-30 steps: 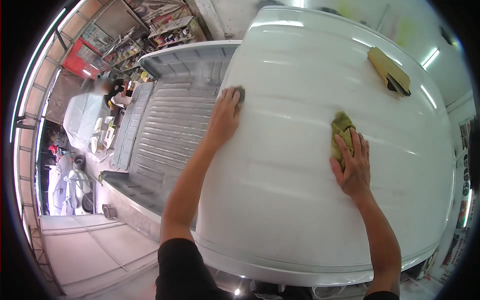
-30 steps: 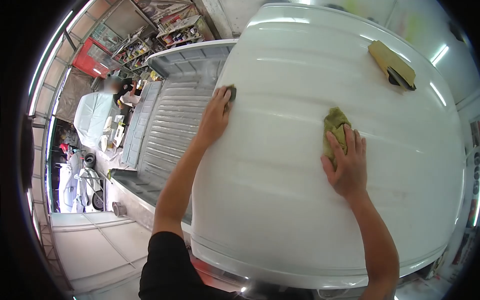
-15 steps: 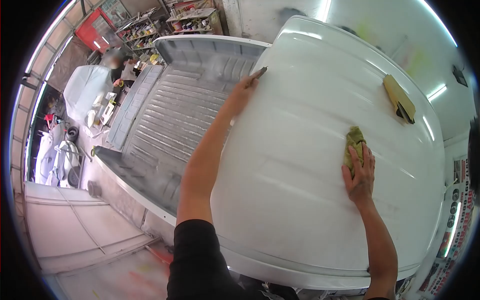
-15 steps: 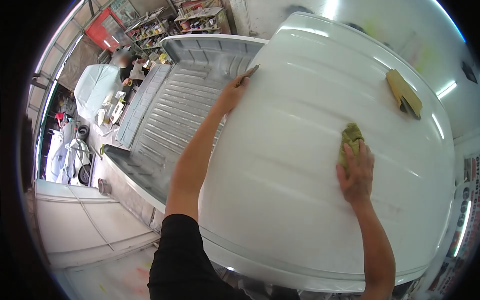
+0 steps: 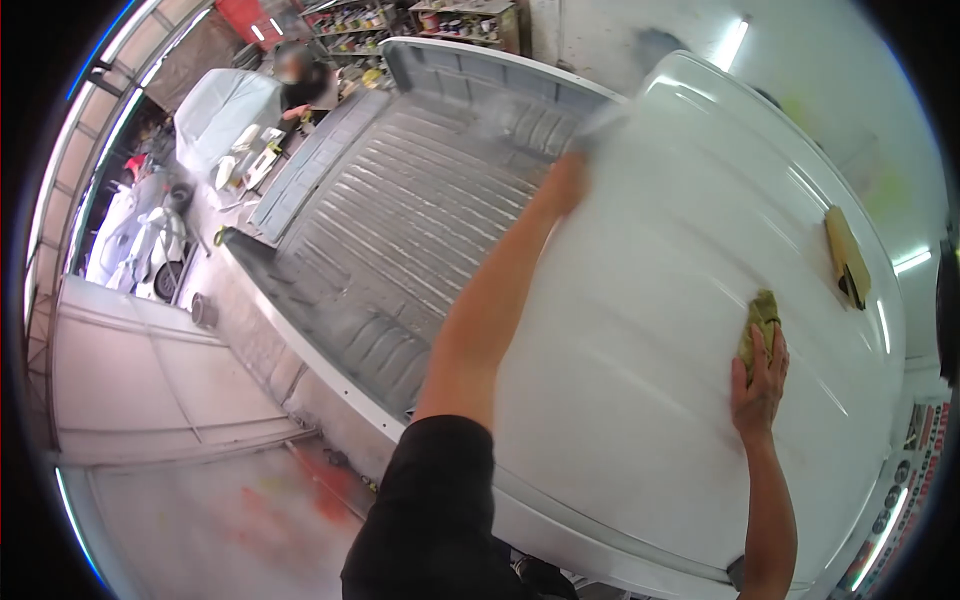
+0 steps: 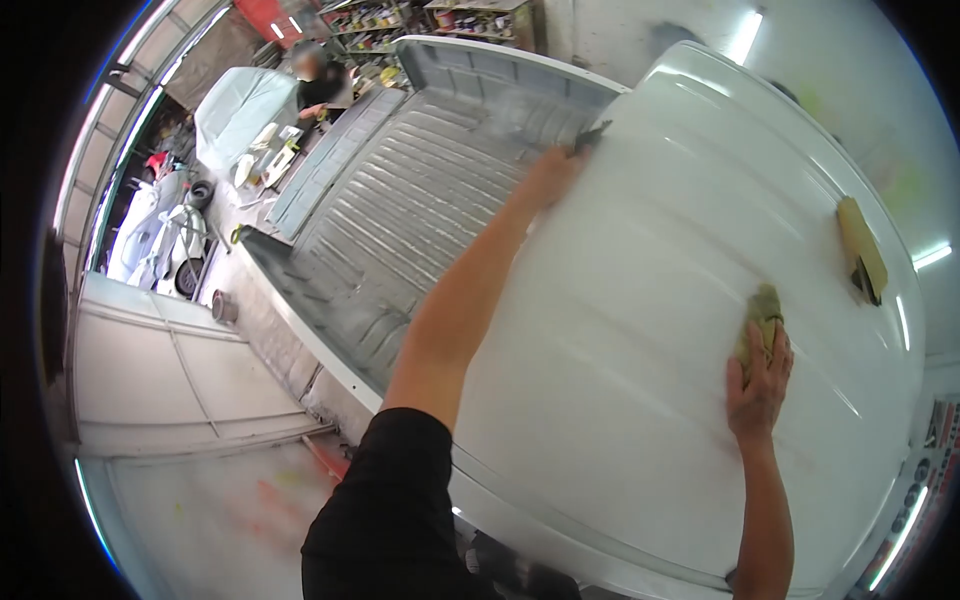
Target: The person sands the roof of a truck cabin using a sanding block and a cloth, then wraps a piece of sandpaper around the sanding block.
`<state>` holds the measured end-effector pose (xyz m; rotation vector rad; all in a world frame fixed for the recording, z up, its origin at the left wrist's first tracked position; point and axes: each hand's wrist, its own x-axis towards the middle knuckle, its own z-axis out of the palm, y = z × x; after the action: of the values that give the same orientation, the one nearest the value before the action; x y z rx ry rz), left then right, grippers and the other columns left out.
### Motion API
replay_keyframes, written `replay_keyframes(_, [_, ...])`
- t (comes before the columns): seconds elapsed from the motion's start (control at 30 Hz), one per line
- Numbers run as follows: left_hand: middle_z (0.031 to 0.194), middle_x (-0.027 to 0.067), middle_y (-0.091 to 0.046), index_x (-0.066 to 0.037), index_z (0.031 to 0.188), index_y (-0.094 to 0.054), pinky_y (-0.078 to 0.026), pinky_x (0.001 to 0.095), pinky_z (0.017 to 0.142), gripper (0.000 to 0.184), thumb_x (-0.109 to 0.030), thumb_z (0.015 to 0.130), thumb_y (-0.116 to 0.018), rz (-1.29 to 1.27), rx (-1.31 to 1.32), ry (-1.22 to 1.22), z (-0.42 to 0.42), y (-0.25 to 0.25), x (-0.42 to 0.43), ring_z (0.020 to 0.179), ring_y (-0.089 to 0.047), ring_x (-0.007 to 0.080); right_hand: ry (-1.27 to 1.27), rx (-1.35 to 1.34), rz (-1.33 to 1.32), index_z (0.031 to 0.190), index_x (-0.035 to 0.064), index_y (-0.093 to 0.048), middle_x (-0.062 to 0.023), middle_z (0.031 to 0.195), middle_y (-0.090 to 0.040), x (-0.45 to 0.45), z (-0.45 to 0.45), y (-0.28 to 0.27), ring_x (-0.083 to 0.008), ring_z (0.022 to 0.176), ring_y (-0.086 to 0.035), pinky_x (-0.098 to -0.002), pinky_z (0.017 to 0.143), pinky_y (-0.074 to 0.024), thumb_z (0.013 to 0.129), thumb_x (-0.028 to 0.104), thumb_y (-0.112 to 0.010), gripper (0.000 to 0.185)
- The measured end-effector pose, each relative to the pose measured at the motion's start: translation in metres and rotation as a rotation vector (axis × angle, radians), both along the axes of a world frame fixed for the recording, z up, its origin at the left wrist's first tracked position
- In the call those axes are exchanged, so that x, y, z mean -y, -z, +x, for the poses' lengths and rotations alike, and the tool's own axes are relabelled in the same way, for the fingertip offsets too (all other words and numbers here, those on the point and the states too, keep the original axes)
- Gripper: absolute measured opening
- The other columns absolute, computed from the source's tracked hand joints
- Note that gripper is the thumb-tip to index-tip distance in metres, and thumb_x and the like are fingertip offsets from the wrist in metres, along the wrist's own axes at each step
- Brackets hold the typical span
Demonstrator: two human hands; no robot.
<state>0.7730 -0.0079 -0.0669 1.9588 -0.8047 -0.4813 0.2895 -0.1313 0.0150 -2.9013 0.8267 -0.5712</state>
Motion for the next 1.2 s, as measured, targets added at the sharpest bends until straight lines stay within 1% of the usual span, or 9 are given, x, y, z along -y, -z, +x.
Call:
replay_keyframes(0.17, [0.115,0.0272,-0.070,0.001,0.131,-0.062,-0.049,0.0441,0.097,0.043,-0.031,0.104,-0.052,-0.149,0.033,-0.016,-0.047,-0.015,-0.040,0.114,-0.065,0.0402,-0.008,0.012,-0.026,0.147,0.0110,-0.054,-0.0238,0.157,-0.040,0.003,0.001,-0.001,-0.0471,0.141,-0.040,-0.0563,0.118,-0.0341,0.094,0.020,-0.063,0.054])
replay_keyframes(0.27, [0.115,0.0235,-0.073,0.000,0.129,-0.066,-0.050,0.0410,0.097,0.046,-0.038,0.107,-0.051,-0.132,0.112,-0.046,-0.029,-0.029,0.003,0.110,-0.068,0.0329,-0.016,-0.007,-0.013,0.147,0.0101,-0.054,-0.0246,0.157,-0.040,0.005,-0.002,0.001,-0.0476,0.142,-0.039,-0.0569,0.119,-0.0330,0.094,0.019,-0.063,0.055])
replay_keyframes(0.4, [0.115,0.0240,-0.073,-0.002,0.129,-0.067,-0.051,0.0434,0.096,0.045,-0.038,0.107,-0.051,-0.159,0.352,-0.137,0.042,0.053,0.107,0.109,-0.070,0.0349,0.001,-0.013,0.029,0.148,0.0100,-0.054,-0.0250,0.157,-0.039,0.004,-0.001,-0.002,-0.0480,0.143,-0.038,-0.0571,0.120,-0.0310,0.094,0.020,-0.064,0.056])
replay_keyframes(0.7, [0.123,0.0252,-0.070,0.000,0.136,-0.060,-0.051,0.0433,0.098,0.047,-0.036,0.106,-0.052,-0.014,0.174,0.026,-0.045,-0.041,-0.022,0.112,-0.069,0.0362,-0.003,-0.027,-0.010,0.148,0.0091,-0.053,-0.0257,0.157,-0.039,0.006,-0.002,-0.001,-0.0472,0.145,-0.037,-0.0581,0.122,-0.0279,0.094,0.022,-0.063,0.057])
replay_keyframes(0.87, [0.120,0.0200,-0.073,-0.002,0.138,-0.061,-0.051,0.0415,0.095,0.047,-0.034,0.105,-0.053,-0.103,0.296,-0.073,0.029,0.014,0.097,0.111,-0.069,0.0318,-0.029,-0.023,-0.005,0.148,0.0087,-0.053,-0.0262,0.157,-0.039,0.009,-0.003,-0.001,-0.0480,0.144,-0.038,-0.0582,0.121,-0.0287,0.093,0.019,-0.065,0.058])
replay_keyframes(1.0, [0.108,0.0239,-0.073,-0.003,0.125,-0.067,-0.051,0.0438,0.091,0.037,-0.031,0.104,-0.056,-0.061,0.039,-0.002,-0.031,-0.046,0.014,0.110,-0.069,0.0363,-0.016,-0.025,0.006,0.148,0.0091,-0.053,-0.0248,0.158,-0.038,0.006,-0.006,-0.006,-0.0482,0.143,-0.037,-0.0574,0.120,-0.0311,0.092,0.019,-0.066,0.058])
replay_keyframes(1.07, [0.103,0.0242,-0.073,-0.001,0.124,-0.068,-0.051,0.0411,0.088,0.039,-0.033,0.104,-0.056,-0.096,0.226,-0.022,-0.045,-0.018,-0.039,0.104,-0.070,0.0337,-0.005,-0.016,0.001,0.146,0.0093,-0.055,-0.0248,0.156,-0.039,0.007,-0.004,-0.003,-0.0475,0.143,-0.037,-0.0593,0.120,-0.0303,0.090,0.020,-0.070,0.059])
replay_keyframes(1.17, [0.104,0.0155,-0.073,0.000,0.136,-0.062,-0.051,0.0358,0.086,0.044,-0.032,0.107,-0.052,-0.114,0.124,0.019,-0.029,-0.011,-0.027,0.093,-0.065,0.0199,-0.022,-0.010,0.018,0.147,0.0098,-0.054,-0.0243,0.157,-0.038,0.011,-0.007,-0.001,-0.0483,0.143,-0.037,-0.0608,0.120,-0.0294,0.090,0.022,-0.071,0.061])
replay_keyframes(1.2, [0.108,0.0217,-0.072,-0.001,0.133,-0.064,-0.051,0.0397,0.089,0.044,-0.034,0.105,-0.053,0.005,0.116,0.018,-0.019,-0.019,-0.002,0.101,-0.067,0.0297,-0.032,-0.001,0.021,0.147,0.0100,-0.053,-0.0243,0.158,-0.038,0.013,-0.006,-0.001,-0.0485,0.143,-0.037,-0.0610,0.120,-0.0293,0.090,0.022,-0.071,0.061])
